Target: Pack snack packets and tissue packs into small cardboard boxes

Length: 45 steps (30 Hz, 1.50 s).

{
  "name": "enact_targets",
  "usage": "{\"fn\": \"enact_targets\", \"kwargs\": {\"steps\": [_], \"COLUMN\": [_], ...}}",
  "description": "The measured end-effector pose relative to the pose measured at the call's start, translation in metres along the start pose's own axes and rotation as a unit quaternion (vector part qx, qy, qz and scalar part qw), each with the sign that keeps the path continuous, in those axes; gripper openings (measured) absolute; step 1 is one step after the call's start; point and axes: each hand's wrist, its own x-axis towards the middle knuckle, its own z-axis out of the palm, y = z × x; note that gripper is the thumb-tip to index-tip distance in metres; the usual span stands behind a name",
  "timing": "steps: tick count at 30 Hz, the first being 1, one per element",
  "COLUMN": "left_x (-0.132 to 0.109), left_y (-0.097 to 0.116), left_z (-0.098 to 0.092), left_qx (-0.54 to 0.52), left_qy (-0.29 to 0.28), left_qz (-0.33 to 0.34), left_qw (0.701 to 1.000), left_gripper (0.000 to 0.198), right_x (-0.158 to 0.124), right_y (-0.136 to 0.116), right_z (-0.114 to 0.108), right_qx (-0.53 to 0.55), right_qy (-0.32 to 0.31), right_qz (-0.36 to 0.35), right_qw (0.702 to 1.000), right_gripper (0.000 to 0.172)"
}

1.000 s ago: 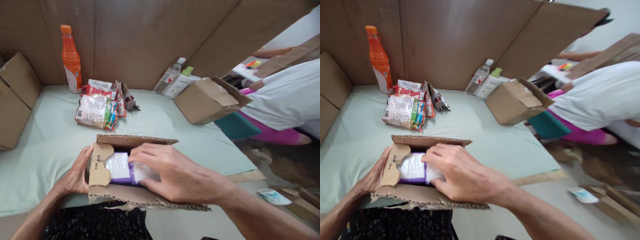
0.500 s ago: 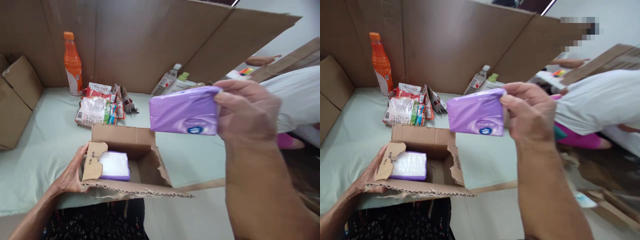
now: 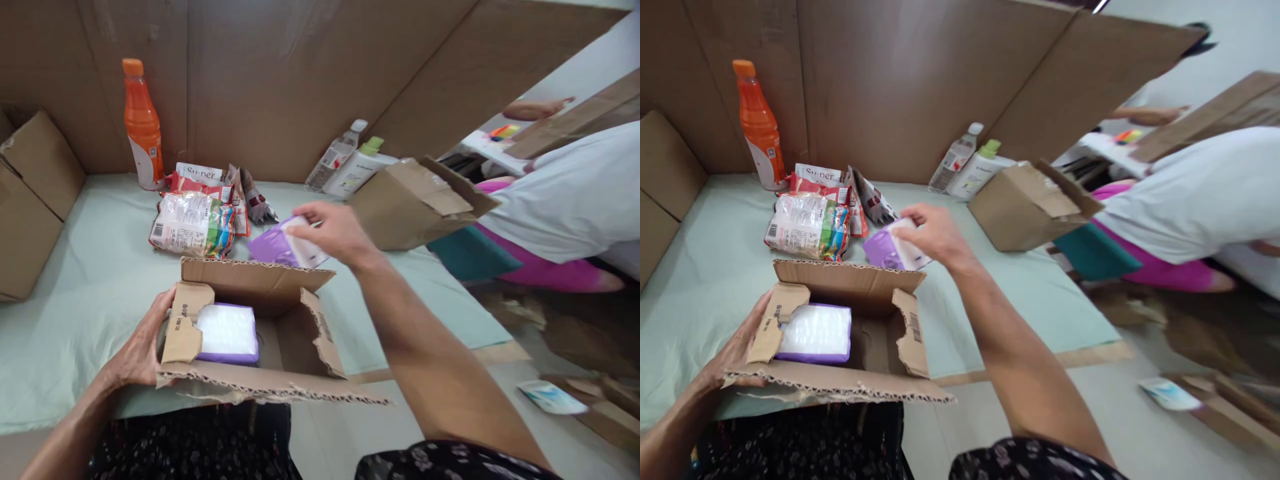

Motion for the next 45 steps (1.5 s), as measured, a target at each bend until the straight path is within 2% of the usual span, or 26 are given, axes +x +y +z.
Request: {"fn": "enact_targets", "kwargs": {"steps": [2, 4, 6, 9, 12, 13, 14, 16, 18, 20, 22, 26, 30, 34, 38, 42, 45], "left_x": [0.001, 0.001, 0.001, -0.001, -0.002, -0.002, -0.001, 0.000, 0.001, 0.001, 0.000, -0.002, -0.002, -0.001, 0.000, 0.001, 0.001], "left_y": [0.002, 0.005, 0.006, 0.006, 0.005, 0.006, 0.006, 0.008, 0.008, 0.007, 0.005, 0.003, 0.006, 0.008, 0.006, 0.007, 0.011], "left_z": [0.001, 0.003, 0.005, 0.008, 0.010, 0.010, 0.010, 0.009, 0.008, 0.008, 0.009, 0.011, 0.011, 0.009, 0.010, 0.010, 0.009], "left_qx": [0.000, -0.006, -0.012, -0.006, 0.005, 0.008, 0.010, 0.011, 0.011, 0.015, 0.018, 0.020, 0.009, -0.005, -0.005, 0.003, 0.000], "left_qy": [-0.003, 0.003, 0.011, 0.009, 0.007, 0.007, 0.009, 0.011, 0.012, 0.008, 0.007, 0.023, 0.022, 0.016, 0.014, 0.014, 0.013], "left_qz": [0.000, -0.006, -0.004, -0.004, -0.007, -0.004, -0.002, -0.001, -0.002, 0.002, 0.010, 0.017, -0.002, -0.011, -0.007, -0.023, -0.027], "left_qw": [1.000, 1.000, 1.000, 1.000, 1.000, 1.000, 1.000, 1.000, 1.000, 1.000, 1.000, 0.999, 1.000, 1.000, 1.000, 1.000, 1.000], "left_gripper": [0.121, 0.119, 0.121, 0.124, 0.125, 0.124, 0.122, 0.121, 0.122, 0.124, 0.123, 0.120, 0.119, 0.120, 0.122, 0.126, 0.126], "right_x": [0.004, 0.007, 0.007, -0.011, -0.050, -0.064, -0.077, -0.098, -0.109, -0.112, -0.113, -0.113, -0.111, -0.112, -0.115, -0.113, -0.111], "right_y": [0.002, 0.002, -0.001, -0.020, -0.056, -0.069, -0.082, -0.102, -0.112, -0.114, -0.113, -0.117, -0.120, -0.117, -0.110, -0.096, -0.090], "right_z": [0.020, 0.036, 0.042, 0.030, -0.001, -0.011, -0.019, -0.026, -0.021, -0.006, 0.010, 0.030, 0.031, 0.031, 0.029, 0.019, 0.010], "right_qx": [-0.051, -0.074, -0.080, -0.066, -0.034, -0.025, -0.016, -0.018, -0.051, -0.106, -0.146, -0.134, -0.121, -0.104, -0.062, 0.025, 0.018], "right_qy": [-0.049, -0.057, -0.055, -0.011, 0.051, 0.034, 0.003, -0.111, -0.233, -0.323, -0.383, -0.437, -0.443, -0.427, -0.370, -0.281, -0.290], "right_qz": [0.008, 0.013, 0.011, -0.039, -0.137, -0.172, -0.219, -0.298, -0.332, -0.317, -0.282, -0.255, -0.250, -0.220, -0.227, -0.219, -0.212], "right_qw": [0.997, 0.996, 0.995, 0.997, 0.989, 0.984, 0.976, 0.948, 0.913, 0.885, 0.867, 0.852, 0.852, 0.871, 0.899, 0.934, 0.933], "right_gripper": [0.038, 0.041, 0.045, 0.039, 0.032, 0.029, 0.025, 0.023, 0.030, 0.042, 0.053, 0.061, 0.057, 0.057, 0.058, 0.040, 0.036]}}
